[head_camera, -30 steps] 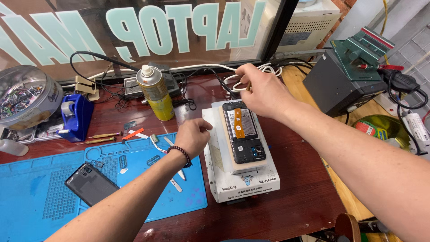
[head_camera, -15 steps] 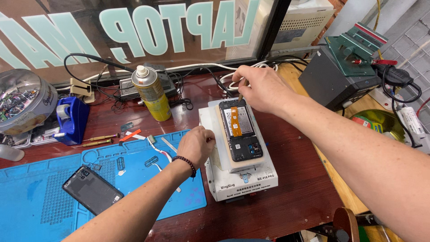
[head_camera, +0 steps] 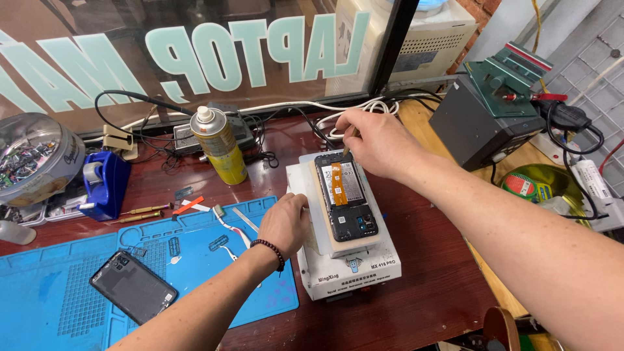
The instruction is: The person uses a screwdriver to remove screws from the back of a disassembled smartphone. They then use a plastic pry tool to lift and separate the back cover from the phone body.
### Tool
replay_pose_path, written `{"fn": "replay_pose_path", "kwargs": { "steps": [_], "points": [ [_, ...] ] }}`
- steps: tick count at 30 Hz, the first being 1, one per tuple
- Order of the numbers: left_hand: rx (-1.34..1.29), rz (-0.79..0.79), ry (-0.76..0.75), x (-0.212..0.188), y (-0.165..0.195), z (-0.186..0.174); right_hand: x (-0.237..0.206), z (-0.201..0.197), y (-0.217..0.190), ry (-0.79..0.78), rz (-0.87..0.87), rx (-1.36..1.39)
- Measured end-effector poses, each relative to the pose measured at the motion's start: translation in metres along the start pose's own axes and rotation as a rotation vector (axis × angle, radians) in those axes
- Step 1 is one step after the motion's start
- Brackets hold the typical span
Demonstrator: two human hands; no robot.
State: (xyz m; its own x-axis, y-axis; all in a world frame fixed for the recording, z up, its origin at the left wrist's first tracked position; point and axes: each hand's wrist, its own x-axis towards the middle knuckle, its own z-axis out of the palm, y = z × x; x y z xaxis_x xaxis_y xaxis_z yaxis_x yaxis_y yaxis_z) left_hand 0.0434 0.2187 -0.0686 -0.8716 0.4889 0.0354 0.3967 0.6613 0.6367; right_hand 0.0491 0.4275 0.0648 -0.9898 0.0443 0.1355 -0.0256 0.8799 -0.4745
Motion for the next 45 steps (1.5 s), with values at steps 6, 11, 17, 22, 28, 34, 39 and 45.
{"fn": "replay_pose_path", "kwargs": {
  "steps": [6,11,17,22,28,34,39,45],
  "points": [
    [0.032,-0.066,-0.065,0.0,0.003,-0.004,-0.006,-0.003,0.001,0.095,-0.082,0.038],
    [0.004,-0.076,0.019,-0.001,0.004,0.003,-0.014,-0.01,0.001,0.12,-0.027,0.131],
    [-0.016,-0.071,0.041,-0.001,0.004,0.008,-0.026,-0.016,0.001,0.094,0.101,0.25],
    [-0.017,-0.09,0.024,0.004,0.003,0.005,-0.03,-0.017,0.004,0.091,0.134,0.289],
    [0.019,0.004,0.007,0.001,0.005,0.0,-0.033,-0.016,0.004,0.062,0.162,0.249],
    [0.121,0.179,0.027,-0.013,0.007,0.0,-0.035,-0.015,0.001,0.066,0.175,0.262],
    [0.165,0.21,0.031,-0.012,0.007,0.002,-0.034,-0.013,0.003,0.063,0.177,0.303],
    [0.006,0.029,0.039,0.0,0.007,0.008,-0.034,-0.009,0.006,0.069,0.161,0.29]
  ]
}}
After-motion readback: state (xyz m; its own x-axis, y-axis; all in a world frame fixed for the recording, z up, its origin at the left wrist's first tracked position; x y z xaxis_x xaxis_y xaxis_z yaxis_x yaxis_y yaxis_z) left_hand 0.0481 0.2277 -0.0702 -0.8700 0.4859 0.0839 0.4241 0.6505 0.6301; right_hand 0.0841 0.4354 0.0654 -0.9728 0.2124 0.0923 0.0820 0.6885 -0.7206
